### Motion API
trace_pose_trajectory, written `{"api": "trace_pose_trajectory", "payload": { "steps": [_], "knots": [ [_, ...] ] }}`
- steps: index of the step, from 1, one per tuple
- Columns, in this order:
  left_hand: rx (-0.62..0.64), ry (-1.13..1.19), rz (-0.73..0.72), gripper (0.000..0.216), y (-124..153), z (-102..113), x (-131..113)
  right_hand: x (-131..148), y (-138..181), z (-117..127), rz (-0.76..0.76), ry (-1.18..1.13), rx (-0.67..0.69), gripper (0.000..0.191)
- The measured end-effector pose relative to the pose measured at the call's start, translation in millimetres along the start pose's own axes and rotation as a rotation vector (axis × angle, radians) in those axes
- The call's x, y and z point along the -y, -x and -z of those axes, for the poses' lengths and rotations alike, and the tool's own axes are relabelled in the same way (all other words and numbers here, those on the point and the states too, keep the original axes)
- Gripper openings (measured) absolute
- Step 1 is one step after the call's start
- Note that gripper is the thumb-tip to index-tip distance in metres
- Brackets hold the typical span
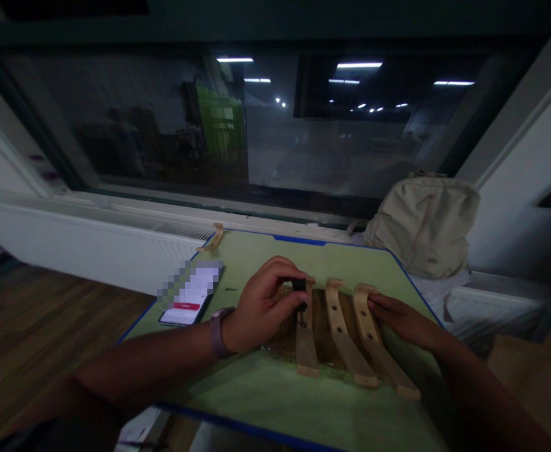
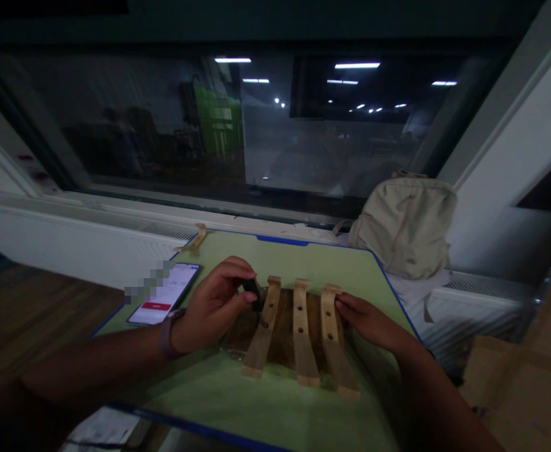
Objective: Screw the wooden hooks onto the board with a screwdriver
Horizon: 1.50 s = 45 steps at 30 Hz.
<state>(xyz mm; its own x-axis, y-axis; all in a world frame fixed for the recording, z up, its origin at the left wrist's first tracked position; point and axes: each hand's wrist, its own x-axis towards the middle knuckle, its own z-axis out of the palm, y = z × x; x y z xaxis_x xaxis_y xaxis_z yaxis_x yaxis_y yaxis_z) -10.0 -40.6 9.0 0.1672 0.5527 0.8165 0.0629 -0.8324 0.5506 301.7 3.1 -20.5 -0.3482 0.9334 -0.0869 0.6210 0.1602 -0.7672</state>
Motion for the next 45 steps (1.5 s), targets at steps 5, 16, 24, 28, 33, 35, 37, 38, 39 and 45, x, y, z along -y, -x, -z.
{"api": "trace_pose_trajectory", "payload": {
  "steps": [5, 16, 24, 28, 33, 35, 37, 38, 39, 45],
  "knots": [
    [0.068, 0.04, 0.113, 0.033, 3.9, -1.3, -6.9, 1.9, 0.3, 1.5, 0.022, 0.018, 0.007, 0.087],
    [0.017, -0.017, -0.018, 0.025, 2.8, -1.1, -2.6, -6.6, -1.4, 1.9, 0.038, 0.027, 0.013, 0.08],
    [0.042, -0.051, -0.075, 0.022, -1.9, 1.7, -6.7, -8.4, -0.8, 1.5, 0.05, 0.017, 0.041, 0.075],
    [-0.023, -0.07, -0.034, 0.017, -3.8, 1.3, -4.0, -12.5, -1.7, 0.9, 0.066, 0.018, 0.035, 0.076],
    [0.019, 0.018, 0.18, 0.02, -2.0, 1.2, -10.6, -15.7, -2.9, -0.1, 0.095, -0.003, 0.004, 0.067],
    [0.013, 0.082, 0.204, 0.018, -1.7, 0.6, -12.2, -15.1, -3.1, -0.4, 0.096, -0.011, 0.019, 0.063],
    [0.002, 0.13, 0.226, 0.02, -1.4, -0.6, -12.5, -14.8, -3.4, -0.5, 0.105, -0.018, 0.05, 0.059],
    [-0.003, 0.159, 0.241, 0.02, -1.3, -1.3, -12.5, -15.1, -3.6, -0.6, 0.116, -0.021, 0.062, 0.058],
    [-0.005, 0.189, 0.258, 0.02, -1.3, -1.9, -12.4, -15.6, -3.9, -0.6, 0.13, -0.023, 0.069, 0.057],
    [0.017, 0.104, 0.185, 0.015, -2.3, 0.1, -9.7, -20.7, -5.5, -1.8, 0.177, -0.036, 0.071, 0.054]
  ]
}}
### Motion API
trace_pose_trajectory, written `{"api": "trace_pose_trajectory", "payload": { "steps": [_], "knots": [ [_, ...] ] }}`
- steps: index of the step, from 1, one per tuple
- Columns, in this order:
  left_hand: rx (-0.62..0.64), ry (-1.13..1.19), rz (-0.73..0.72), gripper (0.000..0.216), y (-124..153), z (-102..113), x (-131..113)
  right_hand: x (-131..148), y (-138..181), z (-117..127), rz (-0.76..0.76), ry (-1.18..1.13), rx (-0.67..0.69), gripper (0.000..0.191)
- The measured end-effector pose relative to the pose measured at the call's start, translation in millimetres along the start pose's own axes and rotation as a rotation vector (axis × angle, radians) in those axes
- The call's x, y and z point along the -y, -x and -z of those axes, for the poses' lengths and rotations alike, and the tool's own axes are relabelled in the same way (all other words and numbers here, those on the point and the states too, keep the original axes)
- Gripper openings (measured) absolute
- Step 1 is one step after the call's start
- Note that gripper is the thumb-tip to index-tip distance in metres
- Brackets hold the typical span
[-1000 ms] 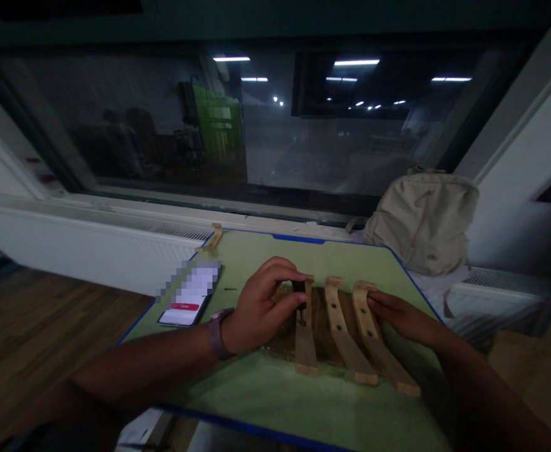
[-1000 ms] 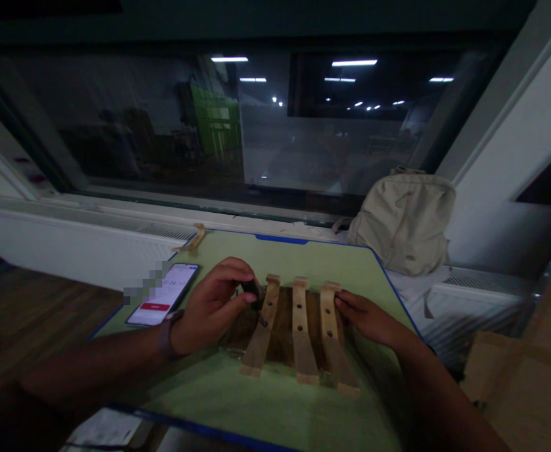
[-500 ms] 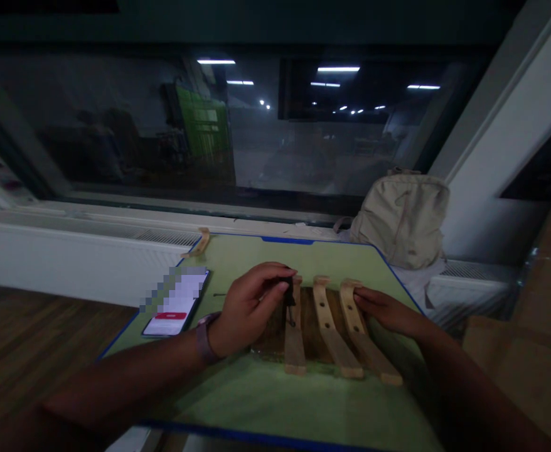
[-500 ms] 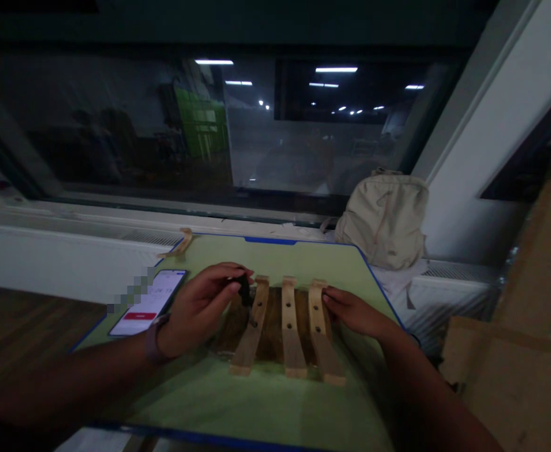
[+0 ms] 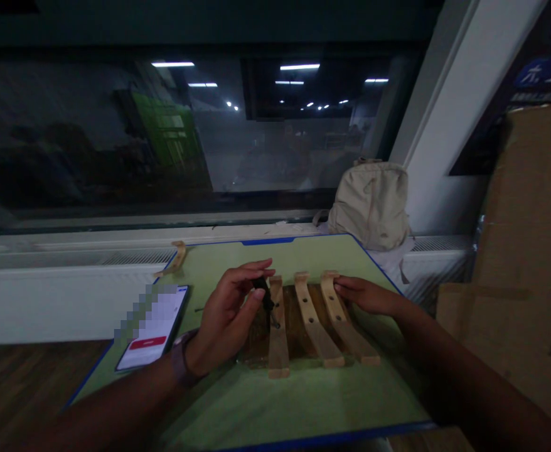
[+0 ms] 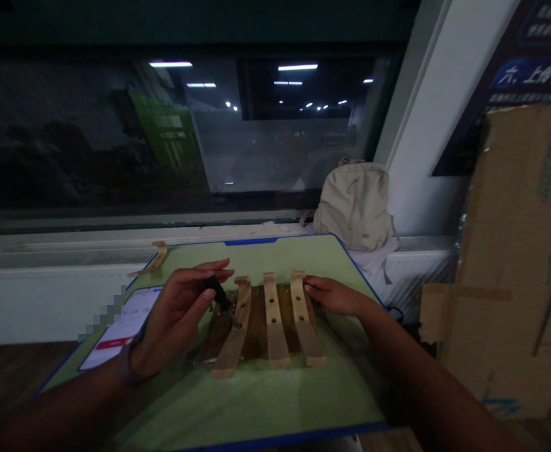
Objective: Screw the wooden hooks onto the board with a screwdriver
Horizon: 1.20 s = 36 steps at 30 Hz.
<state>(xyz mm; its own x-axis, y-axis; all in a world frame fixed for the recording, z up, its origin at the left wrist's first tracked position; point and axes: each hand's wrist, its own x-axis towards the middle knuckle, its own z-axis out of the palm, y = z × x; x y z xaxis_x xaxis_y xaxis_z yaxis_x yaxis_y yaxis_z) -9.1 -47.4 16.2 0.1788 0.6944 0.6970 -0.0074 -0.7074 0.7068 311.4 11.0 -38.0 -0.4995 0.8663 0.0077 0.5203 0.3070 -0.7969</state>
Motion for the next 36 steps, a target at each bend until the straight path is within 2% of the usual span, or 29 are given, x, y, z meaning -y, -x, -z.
{"api": "trace_pose_trajectory", "payload": {
  "steps": [3, 8, 11, 14, 17, 20, 24, 27, 30, 33, 36],
  "knots": [
    [-0.026, -0.09, -0.085, 0.02, 0.8, 2.7, 1.8, -1.2, -0.7, -0.3, 0.019, -0.014, 0.015, 0.054],
    [-0.017, -0.035, -0.078, 0.022, 2.2, 4.1, 2.2, -3.6, -2.3, -1.0, -0.001, -0.083, 0.011, 0.056],
    [-0.054, -0.009, -0.099, 0.022, 2.5, 3.0, 2.7, -5.0, -3.1, -1.5, -0.017, -0.117, 0.03, 0.058],
    [-0.084, 0.009, -0.011, 0.023, 4.6, 0.9, 1.3, -5.3, -3.2, -1.0, -0.008, -0.092, 0.017, 0.054],
    [-0.023, 0.031, 0.053, 0.027, 6.3, 0.5, -1.3, -5.0, -3.0, 0.2, 0.011, -0.045, 0.014, 0.054],
    [0.032, 0.002, -0.037, 0.025, 4.2, 3.0, -0.5, -5.0, -3.0, 0.7, 0.016, -0.023, 0.025, 0.055],
    [-0.039, -0.061, -0.136, 0.023, 1.1, 4.7, 4.4, -6.0, -3.0, -0.2, 0.01, -0.037, 0.02, 0.055],
    [-0.062, -0.078, -0.044, 0.021, 2.8, 2.5, 3.2, -5.8, -2.5, -0.6, 0.007, -0.034, 0.022, 0.059],
    [-0.005, -0.039, 0.047, 0.027, 4.4, 0.2, -1.2, -3.4, -1.4, -0.4, 0.02, -0.009, 0.003, 0.061],
    [0.051, -0.039, -0.066, 0.025, 3.1, -0.1, -2.6, -1.6, -0.7, -0.1, 0.031, 0.02, -0.002, 0.066],
    [0.006, -0.055, -0.153, 0.026, 2.3, 0.8, 0.4, -3.6, -1.2, 0.0, 0.036, 0.025, 0.011, 0.074]
  ]
}}
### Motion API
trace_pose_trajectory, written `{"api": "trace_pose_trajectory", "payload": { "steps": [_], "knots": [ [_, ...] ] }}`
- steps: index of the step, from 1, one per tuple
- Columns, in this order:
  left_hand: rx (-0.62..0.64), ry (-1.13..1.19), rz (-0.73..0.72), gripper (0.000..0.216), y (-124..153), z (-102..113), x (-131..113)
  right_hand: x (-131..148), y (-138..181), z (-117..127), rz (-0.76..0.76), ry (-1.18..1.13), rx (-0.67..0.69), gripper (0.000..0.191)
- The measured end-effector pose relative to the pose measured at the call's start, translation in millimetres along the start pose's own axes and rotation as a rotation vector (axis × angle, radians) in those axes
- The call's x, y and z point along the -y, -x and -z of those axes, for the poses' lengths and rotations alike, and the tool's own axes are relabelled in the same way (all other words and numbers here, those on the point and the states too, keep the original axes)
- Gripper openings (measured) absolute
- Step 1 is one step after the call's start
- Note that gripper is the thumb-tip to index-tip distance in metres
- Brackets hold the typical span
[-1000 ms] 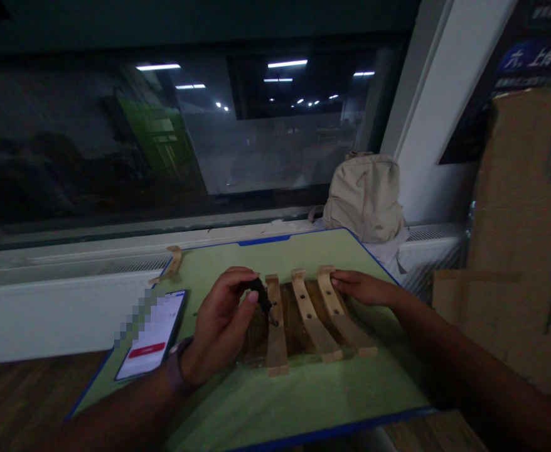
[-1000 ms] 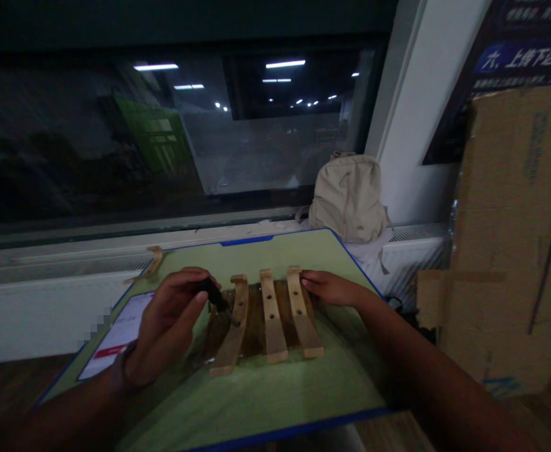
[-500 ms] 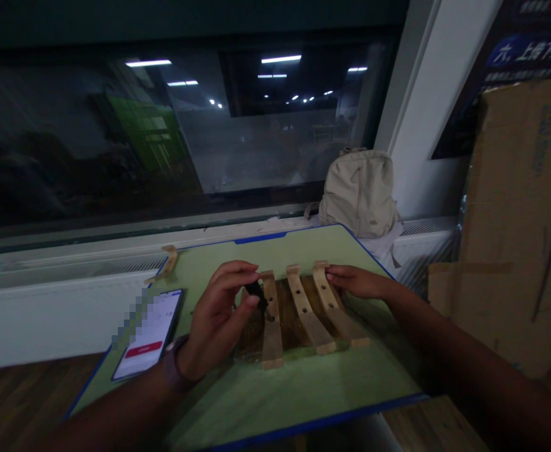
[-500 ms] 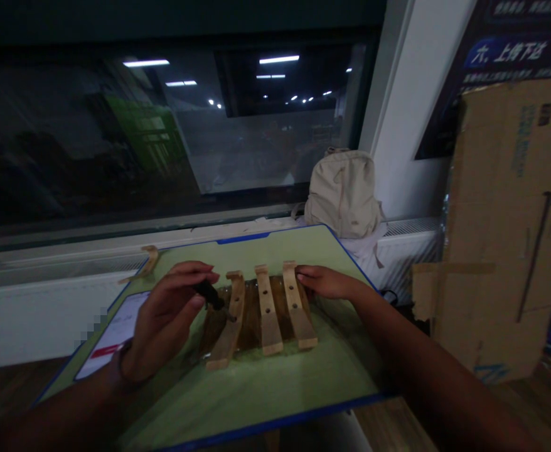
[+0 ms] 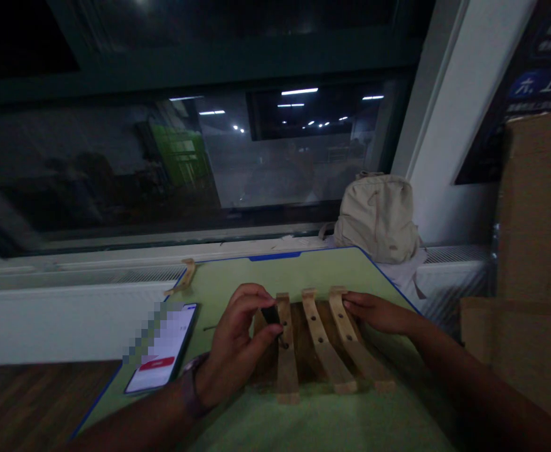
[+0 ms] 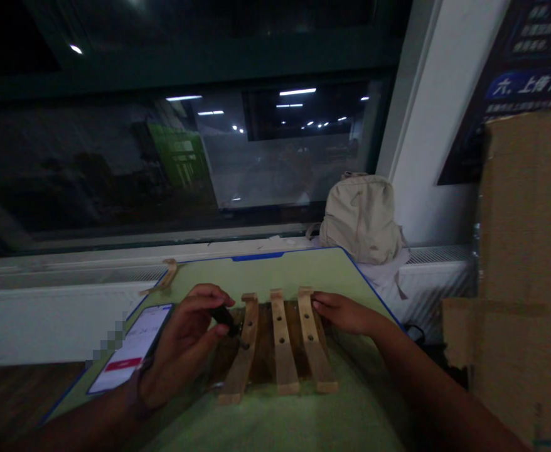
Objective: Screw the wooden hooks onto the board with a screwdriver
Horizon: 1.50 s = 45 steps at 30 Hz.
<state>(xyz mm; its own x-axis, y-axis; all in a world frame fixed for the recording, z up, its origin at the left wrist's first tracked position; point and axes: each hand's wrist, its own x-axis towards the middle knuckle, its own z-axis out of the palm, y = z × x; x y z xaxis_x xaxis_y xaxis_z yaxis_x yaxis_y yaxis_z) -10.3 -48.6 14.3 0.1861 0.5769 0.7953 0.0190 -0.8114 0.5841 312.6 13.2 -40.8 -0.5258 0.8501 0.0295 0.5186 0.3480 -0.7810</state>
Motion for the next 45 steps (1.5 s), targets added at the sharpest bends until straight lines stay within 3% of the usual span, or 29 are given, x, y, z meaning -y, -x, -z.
{"api": "trace_pose_trajectory", "payload": {
  "steps": [3, 7, 10, 13, 21, 29, 36, 41, 45],
  "knots": [
    [-0.029, -0.035, 0.058, 0.027, 4.4, 0.0, 2.9, -3.6, -0.7, -0.3, 0.0, 0.001, 0.018, 0.079],
    [0.054, -0.055, 0.168, 0.039, 10.1, 0.8, 2.9, -3.2, -0.6, -0.7, -0.004, -0.005, 0.017, 0.079],
    [0.102, -0.093, 0.051, 0.034, 7.6, 3.3, 2.4, 0.0, 0.1, -0.9, -0.005, -0.006, 0.024, 0.08],
    [0.046, -0.141, -0.052, 0.025, 3.5, 4.9, 2.9, 1.2, 0.7, -1.2, -0.004, 0.003, 0.023, 0.081],
    [0.007, -0.155, 0.105, 0.039, 11.5, -3.0, 4.4, 3.2, 2.0, -2.3, 0.004, 0.002, 0.016, 0.076],
    [-0.051, -0.165, -0.109, 0.02, 5.2, 2.0, 17.0, 11.2, 3.5, -3.1, 0.012, 0.032, 0.008, 0.075],
    [-0.013, -0.193, 0.003, 0.036, 7.3, -4.1, -1.2, 10.7, 2.5, -3.5, 0.028, 0.057, 0.012, 0.079],
    [-0.015, -0.135, -0.109, 0.018, 4.6, -0.5, 4.0, 10.7, 2.8, -4.0, 0.021, 0.044, 0.01, 0.072],
    [-0.065, -0.15, -0.098, 0.018, 0.4, 1.6, 2.8, 11.1, 3.6, -4.3, -0.003, 0.075, 0.001, 0.069]
  ]
}}
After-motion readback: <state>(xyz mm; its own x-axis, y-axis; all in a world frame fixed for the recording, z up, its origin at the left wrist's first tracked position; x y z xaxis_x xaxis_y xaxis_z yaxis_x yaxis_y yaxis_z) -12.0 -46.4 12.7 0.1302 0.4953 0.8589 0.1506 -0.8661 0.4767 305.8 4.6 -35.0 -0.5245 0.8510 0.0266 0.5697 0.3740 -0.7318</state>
